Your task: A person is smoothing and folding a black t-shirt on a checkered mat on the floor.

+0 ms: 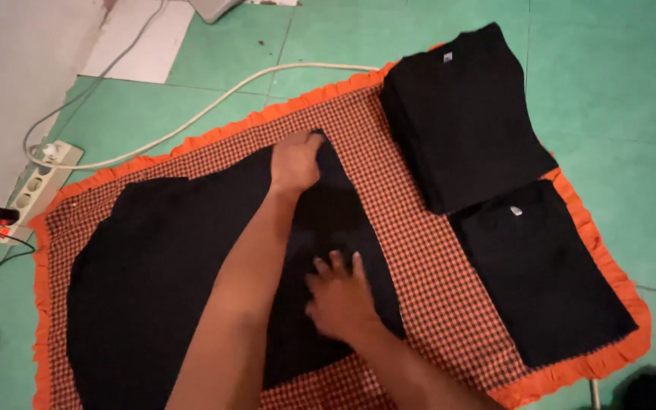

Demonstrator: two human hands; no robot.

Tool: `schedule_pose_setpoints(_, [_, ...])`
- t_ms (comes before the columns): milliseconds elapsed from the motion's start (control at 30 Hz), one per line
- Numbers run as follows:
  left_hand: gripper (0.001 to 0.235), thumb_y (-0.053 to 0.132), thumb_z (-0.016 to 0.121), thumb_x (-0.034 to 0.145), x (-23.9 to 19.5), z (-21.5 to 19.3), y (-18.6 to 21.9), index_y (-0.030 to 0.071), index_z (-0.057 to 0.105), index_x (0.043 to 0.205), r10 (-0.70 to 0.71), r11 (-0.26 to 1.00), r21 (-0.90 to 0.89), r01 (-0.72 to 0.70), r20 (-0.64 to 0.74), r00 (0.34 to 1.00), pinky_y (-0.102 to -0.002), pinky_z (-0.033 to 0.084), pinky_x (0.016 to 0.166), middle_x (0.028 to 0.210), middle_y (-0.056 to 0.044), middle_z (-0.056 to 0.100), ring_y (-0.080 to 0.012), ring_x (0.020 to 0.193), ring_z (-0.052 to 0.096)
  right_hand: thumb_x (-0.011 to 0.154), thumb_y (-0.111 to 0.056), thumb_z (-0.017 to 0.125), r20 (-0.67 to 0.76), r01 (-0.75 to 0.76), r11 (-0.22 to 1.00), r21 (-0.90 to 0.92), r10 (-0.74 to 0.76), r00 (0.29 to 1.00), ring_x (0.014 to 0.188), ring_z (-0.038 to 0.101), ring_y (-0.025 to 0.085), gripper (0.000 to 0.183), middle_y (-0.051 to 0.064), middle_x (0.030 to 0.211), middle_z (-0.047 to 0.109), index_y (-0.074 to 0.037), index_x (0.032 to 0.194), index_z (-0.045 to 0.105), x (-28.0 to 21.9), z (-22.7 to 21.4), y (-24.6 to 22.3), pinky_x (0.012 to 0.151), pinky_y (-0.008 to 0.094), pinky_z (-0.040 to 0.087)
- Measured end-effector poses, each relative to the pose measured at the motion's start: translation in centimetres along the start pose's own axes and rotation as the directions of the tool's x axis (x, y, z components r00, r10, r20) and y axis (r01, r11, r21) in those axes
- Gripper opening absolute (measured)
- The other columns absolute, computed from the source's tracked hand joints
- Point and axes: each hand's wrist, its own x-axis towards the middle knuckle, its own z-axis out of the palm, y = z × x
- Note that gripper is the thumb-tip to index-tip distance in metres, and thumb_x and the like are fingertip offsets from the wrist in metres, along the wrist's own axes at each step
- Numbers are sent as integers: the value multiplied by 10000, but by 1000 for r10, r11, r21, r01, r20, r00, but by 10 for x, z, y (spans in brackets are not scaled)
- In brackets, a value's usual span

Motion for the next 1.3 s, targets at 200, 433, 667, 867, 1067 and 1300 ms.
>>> schedule_pose_setpoints(200, [738,111,715,817,2,5,31,353,477,1472,108,970,100,-222,641,760,-468,480,920,1482,-31,492,-338,1031,721,707,-508,845,214,-684,725,87,657,723,998,710,454,826,191,1160,637,-57,1302,494,16,58,99,740,630,514])
schedule_pose_setpoints(433, [318,165,608,887,7,23,30,284,602,1183,50,914,296,-276,596,802,-512,430,876,1156,-30,654,-302,908,717,789,-347,830,349,-730,625,278,642,683,1189,651,448,747,234,1245,647,31,1325,473,-1,4,83,941,572,537])
schedule_pose_setpoints(667, [376,266,662,912,1,37,25,215,577,1275,-297,931,298,209,291,909,-463,475,789,1177,-63,593,-290,812,726,840,-369,821,353,-774,609,171,696,626,1253,605,419,742,222,1331,568,-31,1356,408,4,-2,73,991,575,511])
schedule_pose_setpoints(867, [303,469,422,994,-49,-26,109,236,586,1096,-413,868,205,453,-210,886,-426,463,830,960,32,542,-203,895,594,888,-356,790,348,-765,626,148,691,633,1272,572,459,715,242,1361,537,-57,1393,382,-3,-8,65,1000,619,476])
schedule_pose_setpoints(1067, [624,547,456,981,-97,-74,152,238,418,1521,-354,933,87,349,399,846,-690,208,1150,1603,-156,345,-391,1510,267,931,-385,724,359,-725,669,164,644,675,1333,522,465,782,243,1493,421,-294,1550,255,-11,-23,60,1024,628,453])
schedule_pose_setpoints(1300, [755,572,333,1047,-107,-58,148,167,189,1667,-318,941,33,336,421,850,-694,158,1191,1670,-207,295,-391,1570,197,1012,-420,561,136,-712,647,273,707,694,1210,627,480,538,289,1303,580,-165,1483,514,-16,-13,101,954,578,534])
